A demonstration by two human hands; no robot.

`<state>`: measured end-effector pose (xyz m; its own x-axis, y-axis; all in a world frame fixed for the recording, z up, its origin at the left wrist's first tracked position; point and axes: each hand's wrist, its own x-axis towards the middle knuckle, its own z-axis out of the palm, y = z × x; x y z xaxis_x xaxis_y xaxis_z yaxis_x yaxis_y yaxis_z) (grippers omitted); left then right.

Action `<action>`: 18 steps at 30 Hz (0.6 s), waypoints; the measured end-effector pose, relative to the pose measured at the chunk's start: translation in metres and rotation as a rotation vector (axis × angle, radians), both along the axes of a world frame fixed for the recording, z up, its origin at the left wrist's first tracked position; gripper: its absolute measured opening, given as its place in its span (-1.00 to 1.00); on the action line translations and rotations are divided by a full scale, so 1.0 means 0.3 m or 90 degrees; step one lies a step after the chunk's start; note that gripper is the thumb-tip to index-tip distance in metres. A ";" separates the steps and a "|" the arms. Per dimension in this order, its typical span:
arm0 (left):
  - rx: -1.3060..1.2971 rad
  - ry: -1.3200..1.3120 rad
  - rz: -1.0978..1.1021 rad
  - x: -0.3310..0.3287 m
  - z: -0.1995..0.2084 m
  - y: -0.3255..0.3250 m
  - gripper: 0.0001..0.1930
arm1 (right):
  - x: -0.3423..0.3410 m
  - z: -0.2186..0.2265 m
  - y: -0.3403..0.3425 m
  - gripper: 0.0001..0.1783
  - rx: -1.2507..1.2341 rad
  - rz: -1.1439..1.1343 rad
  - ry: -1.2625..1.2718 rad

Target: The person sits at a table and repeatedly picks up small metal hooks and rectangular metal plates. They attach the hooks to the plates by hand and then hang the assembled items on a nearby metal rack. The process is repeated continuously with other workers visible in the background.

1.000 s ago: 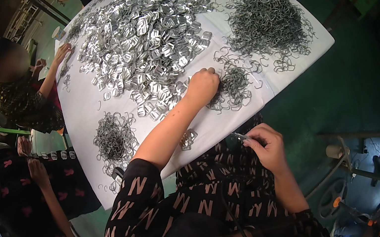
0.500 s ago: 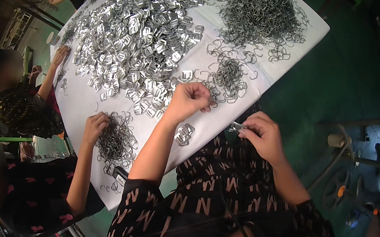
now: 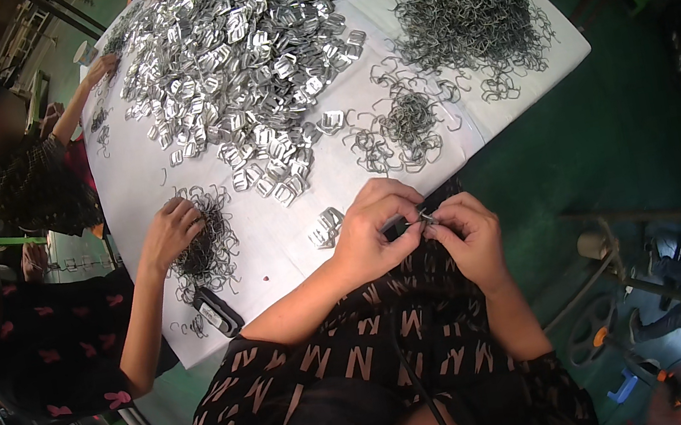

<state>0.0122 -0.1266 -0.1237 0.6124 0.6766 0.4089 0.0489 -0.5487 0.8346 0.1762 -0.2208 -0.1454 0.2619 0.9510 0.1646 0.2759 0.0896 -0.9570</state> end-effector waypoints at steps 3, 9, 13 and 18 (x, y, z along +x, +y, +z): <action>-0.205 -0.016 -0.074 -0.013 -0.012 -0.022 -0.90 | -0.001 0.011 0.016 -0.85 0.010 0.042 0.011; -0.168 -0.036 -0.103 -0.049 -0.008 -0.036 -0.90 | 0.113 -0.001 0.169 -0.88 0.021 0.072 -0.110; -0.129 -0.024 -0.118 -0.065 -0.010 -0.041 -0.89 | 0.019 -0.063 0.426 -0.76 0.146 0.073 -0.345; -0.118 -0.023 -0.126 -0.075 -0.016 -0.035 -0.89 | -0.157 -0.149 0.664 -0.68 0.078 0.054 -0.505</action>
